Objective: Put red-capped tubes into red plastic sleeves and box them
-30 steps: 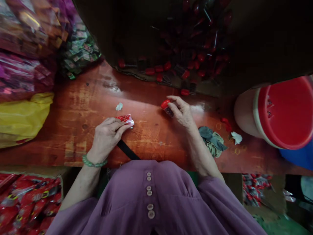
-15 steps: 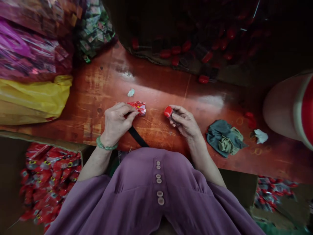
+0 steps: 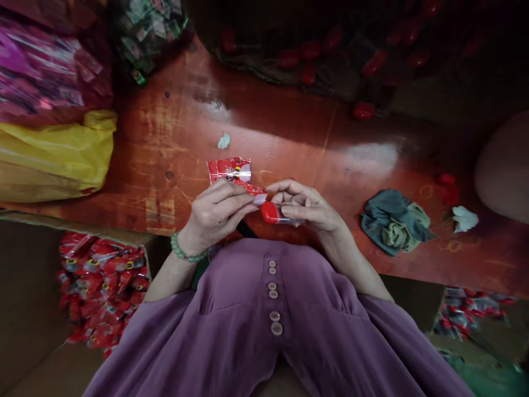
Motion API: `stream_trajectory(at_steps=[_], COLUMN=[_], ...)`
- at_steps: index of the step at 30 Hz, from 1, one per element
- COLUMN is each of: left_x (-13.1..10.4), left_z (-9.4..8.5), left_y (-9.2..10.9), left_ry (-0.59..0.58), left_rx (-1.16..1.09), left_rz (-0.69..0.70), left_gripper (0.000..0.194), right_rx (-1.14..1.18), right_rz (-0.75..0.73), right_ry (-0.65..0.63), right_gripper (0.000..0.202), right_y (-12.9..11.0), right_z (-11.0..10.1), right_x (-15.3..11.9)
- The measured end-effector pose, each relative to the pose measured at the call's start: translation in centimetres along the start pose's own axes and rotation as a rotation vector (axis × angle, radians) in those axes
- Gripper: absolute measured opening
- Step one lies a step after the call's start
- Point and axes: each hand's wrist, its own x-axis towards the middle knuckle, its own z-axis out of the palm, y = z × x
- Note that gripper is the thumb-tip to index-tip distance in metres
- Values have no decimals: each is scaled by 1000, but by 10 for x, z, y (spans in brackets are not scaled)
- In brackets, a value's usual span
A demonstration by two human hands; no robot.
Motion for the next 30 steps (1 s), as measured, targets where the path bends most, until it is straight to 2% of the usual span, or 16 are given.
stream_trajectory(at_steps=[4,9,13,18,25,30], left_x=[-1,-3,-7,-12,-13,-14], left_z=[2,7,12,18,27,29], left_y=[0,-3,-6,-9,-13,-13], left_ry=[-41,-74,-78,-76,-135,-161], left_rx=[-30,-70,-91,-129,-140,-158], left_rz=[36,91,109,93,46,30], left_gripper=[6,14,21,21,13,18], right_rx=[6,-32,-11,13,-62,-194], right_rz=[32,75,111,190,151,133], right_ry=[-30,-42,-38,-15,-37,6], right_gripper=[46,36,32,29,29,27], right_y=[2,5,7,6,3,3], right_z=[-8,-16,-17,-18,-24,-21], right_x=[3,7,8,9,9,8])
